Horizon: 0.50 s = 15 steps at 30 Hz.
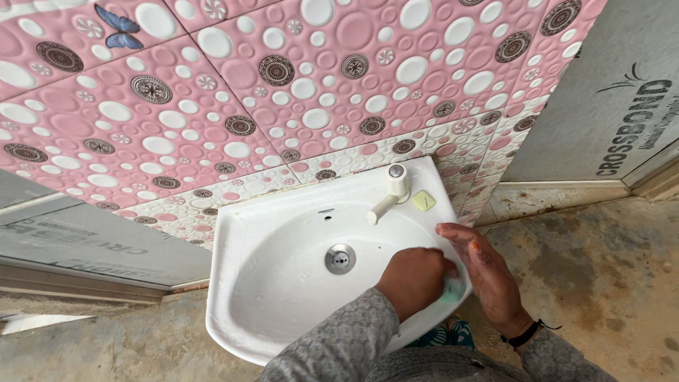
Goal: The person scrubs the interior of a white wall-mounted sink using a green sponge and a bar of soap. They repeatedly rub the basin and rim, then rinse the sponge under running water from the faucet before continuing to scrub.
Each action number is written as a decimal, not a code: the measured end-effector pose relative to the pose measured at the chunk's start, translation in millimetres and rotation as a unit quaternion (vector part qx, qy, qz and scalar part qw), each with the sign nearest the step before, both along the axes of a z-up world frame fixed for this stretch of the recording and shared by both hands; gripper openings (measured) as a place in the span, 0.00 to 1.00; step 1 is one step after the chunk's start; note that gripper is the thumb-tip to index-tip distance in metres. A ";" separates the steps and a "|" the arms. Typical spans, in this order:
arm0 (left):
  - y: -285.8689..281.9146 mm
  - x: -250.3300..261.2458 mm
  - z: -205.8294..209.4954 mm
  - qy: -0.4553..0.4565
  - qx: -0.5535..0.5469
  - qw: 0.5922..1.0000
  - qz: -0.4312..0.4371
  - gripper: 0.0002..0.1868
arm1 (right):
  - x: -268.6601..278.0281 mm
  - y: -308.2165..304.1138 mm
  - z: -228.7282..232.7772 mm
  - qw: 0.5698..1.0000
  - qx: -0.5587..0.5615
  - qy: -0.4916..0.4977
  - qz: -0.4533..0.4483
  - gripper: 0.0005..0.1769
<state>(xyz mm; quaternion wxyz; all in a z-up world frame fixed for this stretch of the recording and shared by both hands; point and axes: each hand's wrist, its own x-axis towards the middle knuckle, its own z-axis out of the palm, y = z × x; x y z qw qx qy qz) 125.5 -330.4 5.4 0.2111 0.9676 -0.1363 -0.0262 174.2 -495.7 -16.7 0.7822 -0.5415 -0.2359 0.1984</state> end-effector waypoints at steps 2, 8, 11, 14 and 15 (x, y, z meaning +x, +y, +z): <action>3.7 -3.2 2.4 0.077 0.022 0.996 -0.028 0.14 | 0.3 -1.8 -1.3 1.000 0.011 -0.014 0.001 0.29; -9.1 20.5 1.3 0.007 0.006 0.997 0.073 0.07 | 2.1 -4.7 -2.8 0.999 0.013 0.035 0.017 0.32; -14.8 20.6 1.0 -0.063 -0.040 0.993 0.095 0.08 | 1.2 -6.8 1.8 0.999 0.010 0.038 0.015 0.33; -11.6 9.5 5.5 0.056 -0.044 0.995 0.070 0.07 | -2.0 -8.0 8.4 0.999 -0.017 0.027 0.018 0.33; -10.1 7.8 7.9 0.067 -0.045 0.994 0.075 0.07 | -2.2 -7.6 10.9 0.999 -0.022 0.034 0.017 0.34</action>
